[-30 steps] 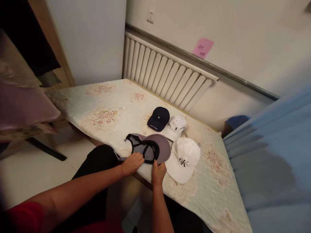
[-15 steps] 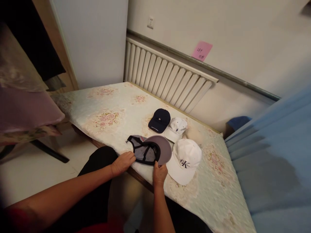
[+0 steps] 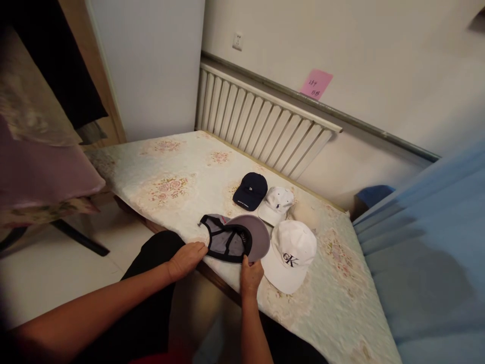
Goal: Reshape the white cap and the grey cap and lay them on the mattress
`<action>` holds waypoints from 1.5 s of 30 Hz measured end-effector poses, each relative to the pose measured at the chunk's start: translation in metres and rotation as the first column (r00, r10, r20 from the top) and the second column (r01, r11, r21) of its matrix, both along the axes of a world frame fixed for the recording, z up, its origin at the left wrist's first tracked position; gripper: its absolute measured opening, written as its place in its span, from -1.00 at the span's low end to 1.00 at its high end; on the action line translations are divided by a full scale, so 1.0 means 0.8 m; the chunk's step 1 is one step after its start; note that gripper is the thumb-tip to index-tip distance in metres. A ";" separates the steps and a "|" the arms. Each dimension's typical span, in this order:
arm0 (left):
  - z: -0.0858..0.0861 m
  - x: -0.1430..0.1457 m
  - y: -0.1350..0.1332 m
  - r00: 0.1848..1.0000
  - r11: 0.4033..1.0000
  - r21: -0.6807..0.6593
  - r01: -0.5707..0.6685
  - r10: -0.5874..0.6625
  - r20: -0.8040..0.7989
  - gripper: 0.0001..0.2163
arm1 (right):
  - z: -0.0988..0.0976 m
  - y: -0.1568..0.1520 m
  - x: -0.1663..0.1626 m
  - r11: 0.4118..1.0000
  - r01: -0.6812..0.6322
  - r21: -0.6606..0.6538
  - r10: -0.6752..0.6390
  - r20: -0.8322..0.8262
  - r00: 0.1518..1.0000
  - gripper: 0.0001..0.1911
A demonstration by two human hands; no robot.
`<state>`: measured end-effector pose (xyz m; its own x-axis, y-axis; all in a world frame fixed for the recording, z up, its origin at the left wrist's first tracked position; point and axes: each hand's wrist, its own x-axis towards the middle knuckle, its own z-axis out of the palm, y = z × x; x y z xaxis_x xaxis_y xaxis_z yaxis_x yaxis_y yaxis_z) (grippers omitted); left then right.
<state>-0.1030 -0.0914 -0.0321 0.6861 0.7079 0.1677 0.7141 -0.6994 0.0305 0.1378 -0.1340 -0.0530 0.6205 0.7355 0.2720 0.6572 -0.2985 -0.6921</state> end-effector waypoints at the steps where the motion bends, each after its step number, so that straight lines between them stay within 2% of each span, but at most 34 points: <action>1: 0.001 -0.003 0.000 1.000 1.000 -0.003 -0.005 0.005 0.003 -0.87 | 0.000 0.000 0.000 1.000 -0.001 0.000 0.001 0.001 1.000 -0.69; 10: 0.030 -0.041 0.010 0.999 1.000 -0.018 0.017 -0.016 0.050 -0.86 | 0.005 -0.001 -0.004 1.000 0.012 0.004 -0.012 -0.002 1.000 -0.71; 13: 0.038 -0.050 0.020 0.991 0.998 -0.047 0.031 -0.025 0.133 -0.82 | 0.007 -0.002 -0.005 1.000 0.018 0.005 -0.018 -0.002 1.000 -0.71; 15: 0.040 -0.053 0.031 0.977 0.997 -0.077 -0.014 0.030 0.211 -0.80 | 0.007 -0.002 -0.005 1.000 0.023 0.006 -0.023 0.000 1.000 -0.72; 18: 0.037 -0.052 0.054 0.934 0.984 -0.117 -0.131 0.162 0.319 -0.84 | 0.008 -0.002 -0.006 1.000 0.022 0.005 -0.022 0.003 1.000 -0.72; 21: 0.027 -0.048 0.078 0.892 0.972 -0.153 -0.180 0.226 0.392 -0.81 | 0.007 -0.002 -0.006 1.000 0.019 -0.003 -0.019 0.000 1.000 -0.71; 27: 0.003 -0.038 0.110 0.875 0.982 -0.154 -0.105 0.165 0.454 -0.61 | 0.006 -0.001 -0.004 1.000 0.014 -0.020 -0.015 -0.013 1.000 -0.69; 32: -0.008 -0.034 0.128 0.889 0.983 -0.173 -0.068 0.138 0.437 -0.53 | 0.008 -0.001 -0.005 0.999 0.025 -0.027 -0.026 -0.021 0.999 -0.71; 40: -0.014 -0.031 0.132 0.878 0.988 -0.153 -0.016 0.087 0.470 -0.65 | 0.011 -0.001 -0.005 0.999 0.026 -0.023 -0.027 -0.052 0.998 -0.69; 45: 0.000 -0.035 0.113 0.885 0.997 -0.080 -0.004 0.040 0.464 -0.78 | 0.015 0.001 -0.003 1.000 -0.001 -0.012 0.000 -0.100 0.995 -0.67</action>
<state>-0.1310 -0.0009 -0.0319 0.5266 0.7449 0.4096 0.6204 -0.6662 0.4139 0.1352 -0.1336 -0.0411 0.6437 0.7387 0.2000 0.5853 -0.3068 -0.7505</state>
